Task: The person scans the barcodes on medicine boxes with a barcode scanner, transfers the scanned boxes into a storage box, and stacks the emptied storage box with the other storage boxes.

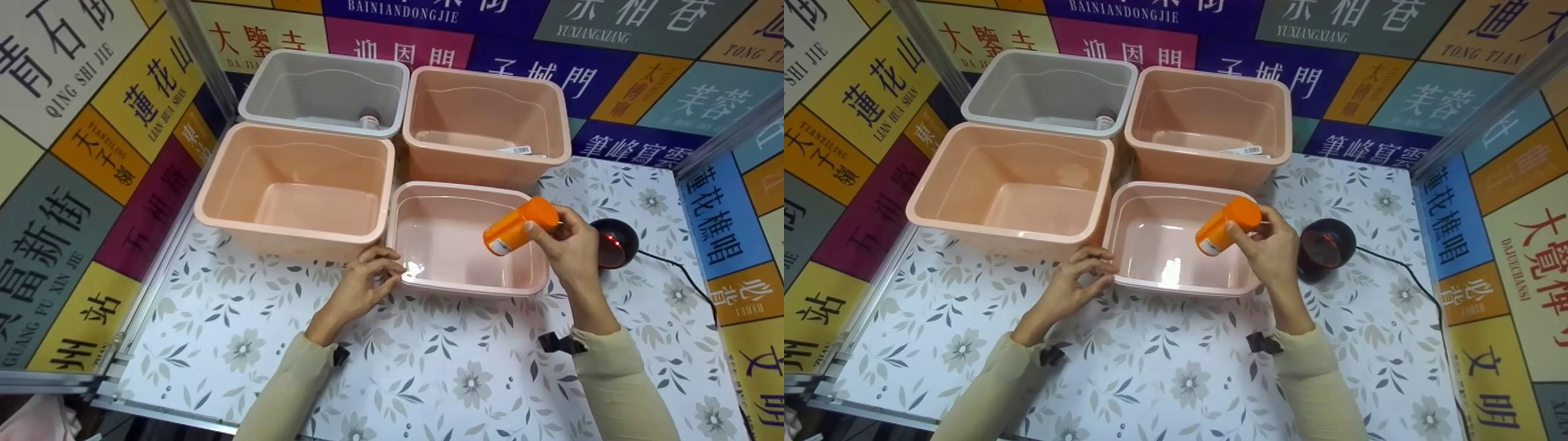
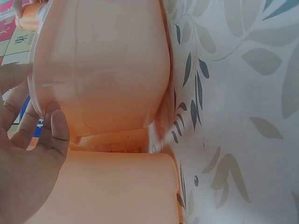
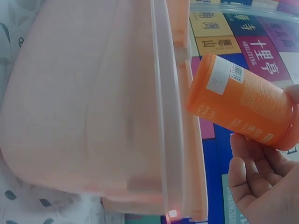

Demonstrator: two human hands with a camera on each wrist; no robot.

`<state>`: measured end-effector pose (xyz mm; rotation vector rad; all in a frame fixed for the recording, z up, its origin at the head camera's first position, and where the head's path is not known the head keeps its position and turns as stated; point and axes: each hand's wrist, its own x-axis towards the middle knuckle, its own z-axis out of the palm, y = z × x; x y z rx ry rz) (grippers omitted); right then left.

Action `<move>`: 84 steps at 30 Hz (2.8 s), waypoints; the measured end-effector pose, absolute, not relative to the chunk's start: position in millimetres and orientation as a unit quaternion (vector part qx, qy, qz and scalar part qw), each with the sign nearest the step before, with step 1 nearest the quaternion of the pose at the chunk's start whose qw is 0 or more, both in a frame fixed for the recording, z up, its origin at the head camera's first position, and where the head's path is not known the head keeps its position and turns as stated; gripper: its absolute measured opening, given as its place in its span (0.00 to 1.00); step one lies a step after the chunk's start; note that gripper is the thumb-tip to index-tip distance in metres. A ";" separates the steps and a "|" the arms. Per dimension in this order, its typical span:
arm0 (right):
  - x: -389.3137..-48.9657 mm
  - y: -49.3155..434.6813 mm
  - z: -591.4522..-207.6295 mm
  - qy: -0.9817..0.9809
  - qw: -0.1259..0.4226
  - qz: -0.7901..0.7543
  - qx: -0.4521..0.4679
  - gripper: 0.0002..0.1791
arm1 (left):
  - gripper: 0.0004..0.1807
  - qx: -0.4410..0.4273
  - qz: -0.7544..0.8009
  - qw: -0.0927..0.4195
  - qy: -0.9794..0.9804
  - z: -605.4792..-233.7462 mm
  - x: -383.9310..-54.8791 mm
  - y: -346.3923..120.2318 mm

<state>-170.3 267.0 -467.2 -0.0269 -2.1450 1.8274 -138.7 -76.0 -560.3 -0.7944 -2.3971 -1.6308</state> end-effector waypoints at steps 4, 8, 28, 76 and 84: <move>-162.9 275.2 -462.8 -0.774 0.192 0.603 -0.022 0.19 | 0.05 -0.265 -0.542 0.068 -0.795 -560.1 -138.7 -76.0; -156.7 284.4 -459.0 -0.780 0.224 0.583 -0.042 0.21 | 0.06 -0.265 -0.546 0.066 -0.792 -559.7 -139.3 -76.2; -134.2 324.9 -465.1 -0.769 0.328 0.528 -0.150 0.22 | 0.05 -0.264 -0.566 0.065 -0.779 -562.3 -138.7 -76.0; -110.7 355.7 -534.1 -0.800 0.273 0.420 -0.331 0.33 | 0.06 -0.266 -0.555 0.061 -0.786 -561.4 -139.2 -76.7; -109.9 355.1 -534.0 -0.803 0.263 0.416 -0.336 0.34 | 0.06 -0.268 -0.553 0.070 -0.786 -561.1 -139.3 -76.6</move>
